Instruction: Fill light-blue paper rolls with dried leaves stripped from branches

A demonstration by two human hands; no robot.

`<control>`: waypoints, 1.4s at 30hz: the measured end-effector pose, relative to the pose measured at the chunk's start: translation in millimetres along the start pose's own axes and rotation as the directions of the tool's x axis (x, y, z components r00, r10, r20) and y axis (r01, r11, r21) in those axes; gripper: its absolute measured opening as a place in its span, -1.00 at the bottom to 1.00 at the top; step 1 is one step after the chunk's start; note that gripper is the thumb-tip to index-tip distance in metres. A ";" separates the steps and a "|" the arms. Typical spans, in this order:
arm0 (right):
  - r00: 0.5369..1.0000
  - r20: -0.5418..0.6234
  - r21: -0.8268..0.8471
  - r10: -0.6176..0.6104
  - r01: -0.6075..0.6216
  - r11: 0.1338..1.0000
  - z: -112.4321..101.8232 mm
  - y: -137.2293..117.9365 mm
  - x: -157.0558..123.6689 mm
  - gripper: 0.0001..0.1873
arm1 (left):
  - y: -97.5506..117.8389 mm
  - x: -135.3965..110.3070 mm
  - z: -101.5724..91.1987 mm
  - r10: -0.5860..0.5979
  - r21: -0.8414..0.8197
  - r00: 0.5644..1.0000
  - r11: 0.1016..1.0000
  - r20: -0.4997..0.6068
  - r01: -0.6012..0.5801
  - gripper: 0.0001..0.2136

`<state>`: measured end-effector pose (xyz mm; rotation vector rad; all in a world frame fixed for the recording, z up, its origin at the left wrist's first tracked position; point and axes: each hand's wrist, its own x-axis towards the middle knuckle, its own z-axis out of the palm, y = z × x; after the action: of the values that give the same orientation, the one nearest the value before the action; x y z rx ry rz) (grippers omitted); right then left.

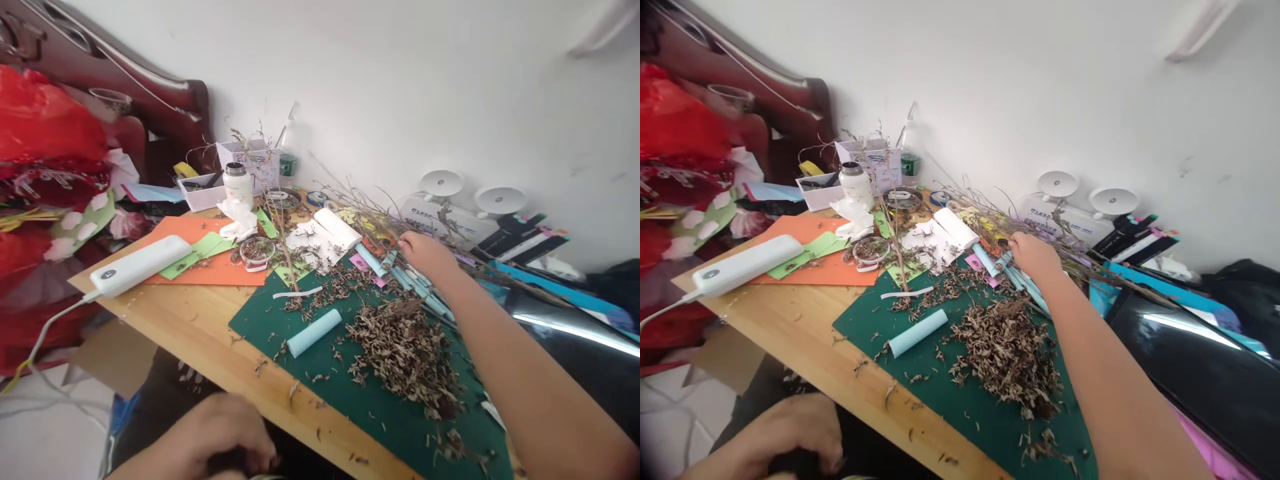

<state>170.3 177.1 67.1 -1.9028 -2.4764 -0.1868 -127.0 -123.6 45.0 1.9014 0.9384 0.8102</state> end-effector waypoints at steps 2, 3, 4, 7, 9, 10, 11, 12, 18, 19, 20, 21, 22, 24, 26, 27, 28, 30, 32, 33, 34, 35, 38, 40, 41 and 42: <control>0.999 -0.038 -0.001 0.004 -0.004 1.000 -17.2 0.9 -7.1 -0.62 | 12.9 22.8 -6.4 0.118 0.088 0.986 0.990 -0.115 -0.108 -0.84; 0.998 -0.056 0.004 -0.005 0.005 1.000 -26.8 -0.4 -11.6 -0.62 | 16.2 36.5 -9.6 0.175 0.114 0.969 0.981 -0.176 -0.156 -0.85; 0.997 -0.075 0.021 -0.020 0.022 1.000 -36.5 -2.7 -16.7 -0.62 | 17.1 51.9 -12.6 0.195 0.116 0.951 0.978 -0.240 -0.171 -0.86; 0.984 -0.169 0.105 -0.065 0.083 0.991 -63.5 -11.6 -33.4 -0.64 | 8.0 106.1 -19.1 0.068 0.029 0.929 0.998 -0.364 -0.061 -0.75; 0.968 -0.240 0.121 -0.067 0.098 0.988 -77.6 -13.5 -42.5 -0.63 | -4.0 144.2 -19.4 -0.098 0.004 0.915 0.994 -0.392 0.108 -0.72; 0.965 -0.255 0.091 -0.061 0.087 0.992 -83.0 -11.5 -45.5 -0.62 | -9.9 161.7 -18.1 -0.139 0.031 0.919 0.986 -0.369 0.162 -0.73; 0.966 -0.254 0.043 -0.048 0.061 0.997 -87.0 -7.1 -47.1 -0.61 | -14.9 177.0 -15.8 -0.141 0.065 0.936 0.983 -0.323 0.170 -0.75; 0.971 -0.237 -0.012 -0.030 0.028 1.000 -89.7 -0.1 -47.3 -0.61 | -18.6 189.5 -12.8 -0.143 0.094 0.950 0.980 -0.278 0.175 -0.76; 0.955 -0.202 -0.165 0.215 -0.250 0.954 -72.4 51.3 -35.8 -0.51 | -13.8 195.7 1.3 -0.026 0.225 0.992 0.973 -0.125 0.054 -0.75; 0.947 -0.205 -0.163 0.248 -0.283 0.945 -63.6 51.7 -33.1 -0.49 | -12.4 187.2 0.8 0.014 0.288 0.993 0.958 -0.117 0.020 -0.75; 0.948 -0.194 -0.163 0.254 -0.286 0.944 -53.6 48.1 -30.0 -0.48 | -12.2 177.2 -0.7 0.055 0.370 0.992 0.929 -0.116 -0.008 -0.75; 0.958 -0.168 -0.165 0.233 -0.261 0.951 -42.6 41.3 -26.4 -0.49 | -13.2 166.0 -2.9 0.099 0.460 0.987 0.887 -0.130 -0.028 -0.76; 0.975 -0.124 -0.171 0.183 -0.203 0.964 -31.1 32.1 -22.2 -0.49 | -15.5 154.3 -5.7 0.134 0.532 0.984 0.845 -0.118 -0.052 -0.76; 0.998 -0.020 -0.167 0.056 -0.058 0.984 -8.3 12.1 -12.4 -0.55 | -22.9 130.4 -12.6 0.171 0.580 0.982 0.809 -0.078 -0.096 -0.75; 0.998 0.056 -0.154 -0.022 0.031 0.988 10.6 -2.3 -2.2 -0.62 | -32.0 108.3 -20.9 0.161 0.588 0.984 0.804 -0.079 -0.085 -0.78; 0.996 0.083 -0.147 -0.039 0.051 0.988 17.5 -5.8 2.5 -0.65 | -36.3 98.5 -25.8 0.166 0.596 0.982 0.799 -0.092 -0.079 -0.80; 0.993 0.104 -0.141 -0.046 0.061 0.988 22.3 -6.9 6.6 -0.67 | -40.0 89.8 -31.2 0.171 0.602 0.979 0.796 -0.111 -0.071 -0.82; 0.990 0.132 -0.126 -0.055 0.071 0.989 24.9 -4.3 12.2 -0.70 | -45.2 76.6 -43.2 0.199 0.600 0.968 0.797 -0.151 -0.070 -0.86; 0.987 0.146 -0.109 -0.069 0.085 0.990 18.4 -0.6 13.3 -0.71 | -46.7 70.8 -54.9 0.230 0.580 0.952 0.812 -0.202 -0.073 -0.87; 0.986 0.151 -0.101 -0.075 0.091 0.991 12.4 -0.2 11.8 -0.71 | -46.1 71.5 -59.8 0.232 0.562 0.944 0.825 -0.234 -0.063 -0.86; 0.984 0.160 -0.092 -0.084 0.100 0.991 5.2 -1.3 9.1 -0.71 | -45.0 75.2 -63.8 0.218 0.537 0.937 0.843 -0.271 -0.041 -0.85; 0.979 0.176 -0.078 -0.101 0.117 0.990 -2.5 -4.2 5.0 -0.71 | -43.4 82.0 -66.6 0.193 0.505 0.930 0.863 -0.312 -0.010 -0.83; 0.963 0.205 -0.062 -0.175 0.191 0.980 -22.7 -20.1 -12.2 -0.71 | -39.1 120.8 -68.0 0.081 0.402 0.912 0.911 -0.401 0.096 -0.78; 0.956 0.178 -0.116 -0.235 0.258 0.959 -29.2 -31.8 -25.3 -0.72 | -38.6 155.8 -64.5 0.026 0.378 0.925 0.917 -0.379 0.129 -0.74; 0.951 0.154 -0.161 -0.268 0.291 0.943 -30.1 -36.5 -31.6 -0.72 | -39.3 172.9 -61.9 0.020 0.377 0.936 0.918 -0.352 0.122 -0.66; 0.944 0.131 -0.208 -0.302 0.324 0.923 -29.7 -39.9 -37.7 -0.72 | -40.4 188.3 -58.6 0.024 0.373 0.950 0.922 -0.311 0.099 -0.58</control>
<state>139.8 127.7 90.0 -1.5995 -2.9302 -0.4072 -90.3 73.0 67.7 2.1152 1.4120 0.9758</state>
